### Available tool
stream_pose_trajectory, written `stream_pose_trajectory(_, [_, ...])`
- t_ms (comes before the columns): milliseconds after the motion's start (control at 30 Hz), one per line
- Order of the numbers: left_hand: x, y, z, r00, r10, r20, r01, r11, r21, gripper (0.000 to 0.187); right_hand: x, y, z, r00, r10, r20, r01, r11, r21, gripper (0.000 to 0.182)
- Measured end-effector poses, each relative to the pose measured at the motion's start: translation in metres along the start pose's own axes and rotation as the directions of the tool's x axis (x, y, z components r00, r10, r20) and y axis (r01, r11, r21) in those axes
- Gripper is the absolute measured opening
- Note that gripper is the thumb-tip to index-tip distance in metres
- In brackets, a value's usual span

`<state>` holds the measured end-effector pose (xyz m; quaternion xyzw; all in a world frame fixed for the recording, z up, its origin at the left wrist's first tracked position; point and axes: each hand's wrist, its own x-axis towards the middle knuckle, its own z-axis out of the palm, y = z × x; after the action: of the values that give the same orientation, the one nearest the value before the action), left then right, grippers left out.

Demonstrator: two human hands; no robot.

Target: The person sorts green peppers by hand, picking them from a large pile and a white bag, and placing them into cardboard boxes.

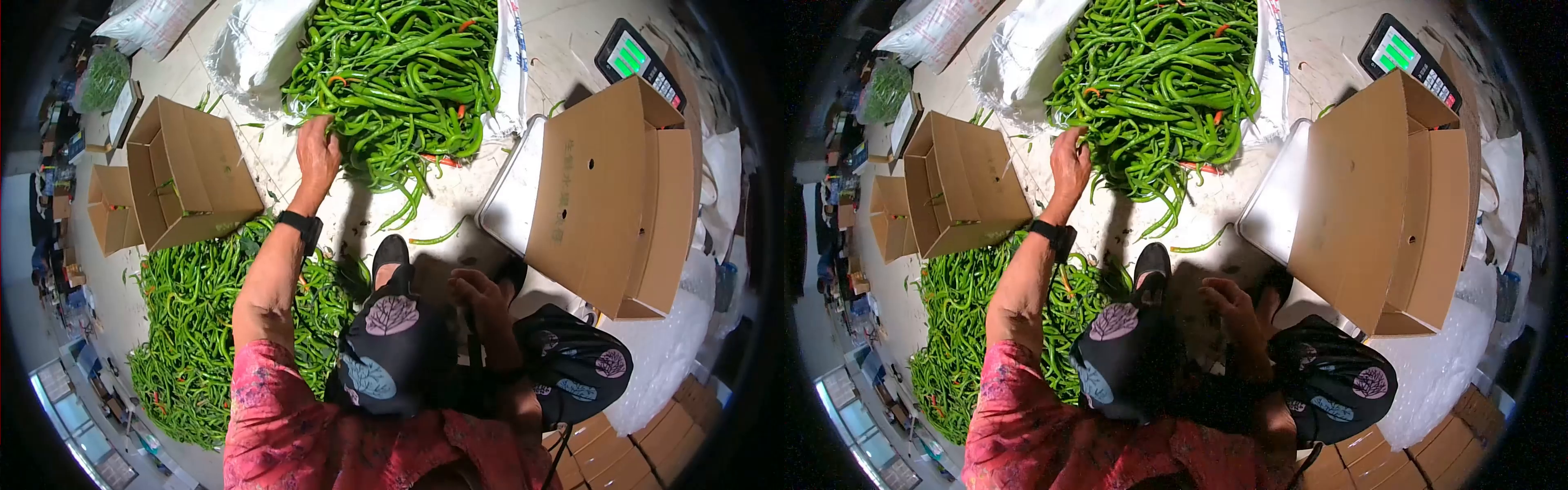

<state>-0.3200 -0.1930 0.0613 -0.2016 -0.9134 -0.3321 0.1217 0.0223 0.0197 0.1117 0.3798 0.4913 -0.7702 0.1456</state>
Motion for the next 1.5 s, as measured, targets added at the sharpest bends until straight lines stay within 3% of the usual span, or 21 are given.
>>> stream_pose_trajectory(67, [0.024, 0.009, 0.004, 0.998, 0.054, 0.026, -0.054, 0.998, 0.029, 0.036, 0.016, 0.016, -0.003, 1.000, -0.010, 0.021, 0.010, 1.000, -0.023, 0.028])
stream_pose_trajectory(133, [0.042, 0.022, 0.013, 0.964, 0.266, -0.004, -0.266, 0.963, 0.054, 0.036, 0.023, 0.019, 0.000, 0.999, -0.016, 0.045, 0.018, 0.999, -0.047, 0.029])
stream_pose_trajectory(300, [0.058, 0.056, 0.044, 0.968, 0.247, 0.052, -0.245, 0.969, -0.036, 0.040, 0.023, 0.006, 0.013, 0.996, 0.073, 0.060, -0.076, 0.996, 0.052, 0.029])
stream_pose_trajectory(533, [0.065, 0.062, 0.090, 0.962, 0.216, 0.168, -0.254, 0.933, 0.254, 0.022, 0.031, 0.013, 0.013, 0.997, 0.015, 0.076, -0.015, 1.000, 0.005, 0.028])
stream_pose_trajectory(600, [0.065, 0.067, 0.087, 0.902, 0.206, 0.380, -0.321, 0.908, 0.270, 0.015, 0.032, 0.013, 0.013, 0.997, 0.033, 0.068, -0.034, 0.999, 0.022, 0.028])
stream_pose_trajectory(633, [0.056, 0.065, 0.088, 0.867, 0.301, 0.397, -0.444, 0.829, 0.341, 0.017, 0.031, 0.014, 0.013, 0.997, 0.028, 0.065, -0.030, 0.999, 0.029, 0.028])
stream_pose_trajectory(667, [0.052, 0.070, 0.082, 0.865, 0.306, 0.398, -0.449, 0.826, 0.340, 0.017, 0.031, 0.015, 0.012, 0.998, 0.022, 0.067, -0.025, 0.999, 0.048, 0.029])
stream_pose_trajectory(733, [0.054, 0.090, 0.065, 0.843, 0.194, 0.501, -0.437, 0.791, 0.429, 0.019, 0.032, 0.014, 0.013, 0.998, 0.013, 0.065, -0.018, 0.997, 0.075, 0.029])
stream_pose_trajectory(800, [0.068, 0.106, 0.057, 0.878, 0.209, 0.431, -0.399, 0.816, 0.417, 0.018, 0.029, 0.008, 0.018, 0.996, 0.074, 0.051, -0.078, 0.994, 0.073, 0.030])
stream_pose_trajectory(867, [0.089, 0.109, 0.070, 0.885, 0.423, 0.194, -0.458, 0.866, 0.201, 0.015, 0.027, 0.001, 0.020, 0.994, 0.084, 0.064, -0.086, 0.996, 0.039, 0.031])
stream_pose_trajectory(1033, [0.114, 0.110, 0.152, 0.877, 0.405, 0.257, -0.480, 0.763, 0.434, 0.007, 0.030, -0.004, 0.018, 0.992, 0.075, 0.097, -0.069, 0.996, -0.057, 0.036])
stream_pose_trajectory(1100, [0.119, 0.120, 0.164, 0.924, 0.219, 0.312, -0.347, 0.823, 0.450, 0.011, 0.033, -0.001, 0.017, 0.994, -0.002, 0.111, 0.014, 0.994, -0.110, 0.038])
stream_pose_trajectory(1133, [0.117, 0.120, 0.167, 0.924, 0.219, 0.315, -0.349, 0.820, 0.455, 0.011, 0.032, -0.004, 0.019, 0.993, -0.001, 0.115, 0.013, 0.994, -0.106, 0.038])
stream_pose_trajectory(1200, [0.112, 0.115, 0.169, 0.837, 0.475, 0.271, -0.546, 0.744, 0.386, 0.010, 0.026, -0.014, 0.022, 0.988, 0.011, 0.155, -0.010, 1.000, -0.010, 0.037])
stream_pose_trajectory(1233, [0.108, 0.114, 0.169, 0.830, 0.447, 0.332, -0.550, 0.754, 0.360, 0.010, 0.029, -0.012, 0.020, 0.986, 0.004, 0.165, -0.001, 1.000, -0.013, 0.037])
stream_pose_trajectory(1267, [0.103, 0.116, 0.163, 0.817, 0.481, 0.318, -0.567, 0.770, 0.292, 0.009, 0.029, -0.006, 0.017, 0.971, -0.158, 0.179, 0.192, 0.964, -0.186, 0.036])
stream_pose_trajectory(1300, [0.097, 0.124, 0.146, 0.798, 0.565, 0.211, -0.599, 0.782, 0.171, 0.009, 0.029, -0.003, 0.015, 0.925, -0.308, 0.222, 0.370, 0.862, -0.346, 0.034])
stream_pose_trajectory(1333, [0.091, 0.138, 0.123, 0.770, 0.630, 0.095, -0.636, 0.770, 0.046, 0.012, 0.030, -0.004, 0.016, 0.924, -0.309, 0.224, 0.371, 0.863, -0.344, 0.034])
stream_pose_trajectory(1400, [0.075, 0.158, 0.071, 0.791, 0.611, -0.019, -0.611, 0.791, -0.024, 0.018, 0.030, -0.007, 0.019, 0.990, 0.017, 0.142, -0.002, 0.995, -0.100, 0.033])
stream_pose_trajectory(1467, [0.051, 0.149, 0.028, 0.895, 0.446, 0.006, -0.438, 0.882, -0.172, 0.019, 0.024, -0.013, 0.020, 0.988, -0.032, 0.153, 0.042, 0.997, -0.062, 0.034])
stream_pose_trajectory(1500, [0.037, 0.137, 0.007, 0.941, 0.314, 0.129, -0.283, 0.935, -0.213, 0.018, 0.021, -0.016, 0.021, 0.982, -0.085, 0.171, 0.092, 0.995, -0.033, 0.034])
